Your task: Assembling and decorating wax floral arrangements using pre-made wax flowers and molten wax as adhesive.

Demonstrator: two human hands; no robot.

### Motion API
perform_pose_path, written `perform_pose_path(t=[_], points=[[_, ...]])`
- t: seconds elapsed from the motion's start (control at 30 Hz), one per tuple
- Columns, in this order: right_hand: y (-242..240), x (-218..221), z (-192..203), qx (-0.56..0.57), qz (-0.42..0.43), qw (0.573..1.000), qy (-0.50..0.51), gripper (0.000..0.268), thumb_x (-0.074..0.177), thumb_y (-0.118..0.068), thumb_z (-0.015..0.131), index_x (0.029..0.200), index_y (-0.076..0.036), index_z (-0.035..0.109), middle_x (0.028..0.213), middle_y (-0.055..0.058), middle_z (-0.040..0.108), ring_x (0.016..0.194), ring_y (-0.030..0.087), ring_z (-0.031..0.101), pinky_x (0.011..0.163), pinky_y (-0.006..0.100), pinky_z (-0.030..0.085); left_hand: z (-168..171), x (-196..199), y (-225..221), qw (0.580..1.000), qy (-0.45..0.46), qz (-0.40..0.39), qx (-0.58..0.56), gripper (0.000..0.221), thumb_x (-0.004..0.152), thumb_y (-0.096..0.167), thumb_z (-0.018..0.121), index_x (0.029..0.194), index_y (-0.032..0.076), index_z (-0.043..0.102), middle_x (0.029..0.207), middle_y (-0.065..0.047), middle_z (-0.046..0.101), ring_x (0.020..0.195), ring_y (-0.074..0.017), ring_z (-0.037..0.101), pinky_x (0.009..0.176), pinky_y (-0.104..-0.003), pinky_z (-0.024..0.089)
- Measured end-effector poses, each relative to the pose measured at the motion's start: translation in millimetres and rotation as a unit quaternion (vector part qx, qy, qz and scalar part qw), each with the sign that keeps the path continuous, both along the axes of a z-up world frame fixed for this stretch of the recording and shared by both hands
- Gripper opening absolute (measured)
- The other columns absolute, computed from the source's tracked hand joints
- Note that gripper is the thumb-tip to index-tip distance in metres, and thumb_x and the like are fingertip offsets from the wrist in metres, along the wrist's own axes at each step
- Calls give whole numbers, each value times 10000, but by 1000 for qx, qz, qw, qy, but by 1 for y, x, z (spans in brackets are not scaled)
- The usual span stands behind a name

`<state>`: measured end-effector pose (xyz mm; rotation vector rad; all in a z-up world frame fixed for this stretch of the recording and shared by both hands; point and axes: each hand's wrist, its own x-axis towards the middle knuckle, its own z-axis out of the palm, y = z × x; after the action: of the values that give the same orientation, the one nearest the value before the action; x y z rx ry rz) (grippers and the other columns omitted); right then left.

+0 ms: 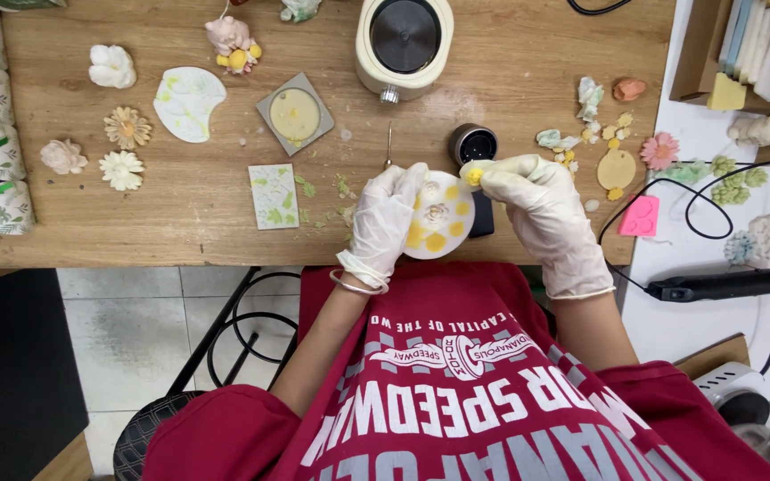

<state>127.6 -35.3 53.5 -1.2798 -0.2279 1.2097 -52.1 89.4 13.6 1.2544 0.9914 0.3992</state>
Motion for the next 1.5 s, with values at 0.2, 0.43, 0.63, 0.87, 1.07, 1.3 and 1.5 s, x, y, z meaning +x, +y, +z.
perform_pose_path(t=[0.2, 0.43, 0.63, 0.87, 1.07, 1.3, 1.5], points=[[-4, 74, -46, -94, 24, 995, -20, 119, 909, -137, 779, 980, -49, 741, 985, 49, 762, 872, 114, 688, 781, 271, 530, -59, -41, -23, 968, 102, -43, 226, 284, 1013, 232, 600, 1193, 42, 708, 1046, -177, 689, 929, -270, 663, 844, -335, 525], [46, 139, -90, -305, 212, 879, -299, 203, 898, -274, 828, 976, -102, 754, 835, 30, 674, 711, 120, 542, 619, 294, 424, -25, -60, -38, 980, 169, 20, 106, 426, 964, 260, 615, 1327, 44, 668, 1186, -160, 721, 1046, -267, 682, 895, -332, 546], [65, 145, -89, -358, 324, 795, -368, 123, 846, -217, 823, 887, -125, 753, 789, 68, 706, 651, 164, 613, 599, 379, 517, -19, -68, -61, 964, 142, 171, -145, 477, 983, 417, 597, 1218, 18, 713, 1122, -99, 754, 986, -139, 687, 835, -294, 565], [28, 154, -97, -150, 141, 839, -505, 238, 950, -185, 779, 1096, -14, 700, 1072, 91, 764, 914, 144, 720, 818, 292, 583, -60, -75, -74, 978, 128, 152, -58, 448, 1002, 359, 558, 1231, 4, 708, 1132, -113, 731, 987, -164, 672, 840, -305, 558], [-9, 75, -49, -82, 59, 923, -371, 235, 1033, -140, 679, 1219, 2, 688, 990, 45, 705, 833, 80, 630, 723, 227, 521, -134, -74, -27, 981, 136, 141, 4, 502, 1035, 373, 548, 1334, -15, 660, 1297, -221, 647, 1139, -262, 609, 936, -351, 512], [-54, 7, -45, -116, 128, 859, -482, 210, 951, -134, 737, 1137, -37, 745, 883, 40, 732, 769, 97, 608, 735, 275, 475, -189, -69, 54, 978, 127, 158, -46, 670, 964, 474, 636, 1367, -55, 547, 1394, -205, 612, 1276, -297, 598, 1055, -367, 465], [-59, -18, -32, -158, 105, 868, -459, 225, 949, -103, 714, 1163, -33, 734, 862, 71, 722, 717, 95, 596, 662, 262, 499, -173, -70, 54, 871, 375, -11, 316, 441, 1071, 444, 586, 1171, 31, 704, 1115, -210, 657, 1102, -385, 606, 984, -485, 480]])
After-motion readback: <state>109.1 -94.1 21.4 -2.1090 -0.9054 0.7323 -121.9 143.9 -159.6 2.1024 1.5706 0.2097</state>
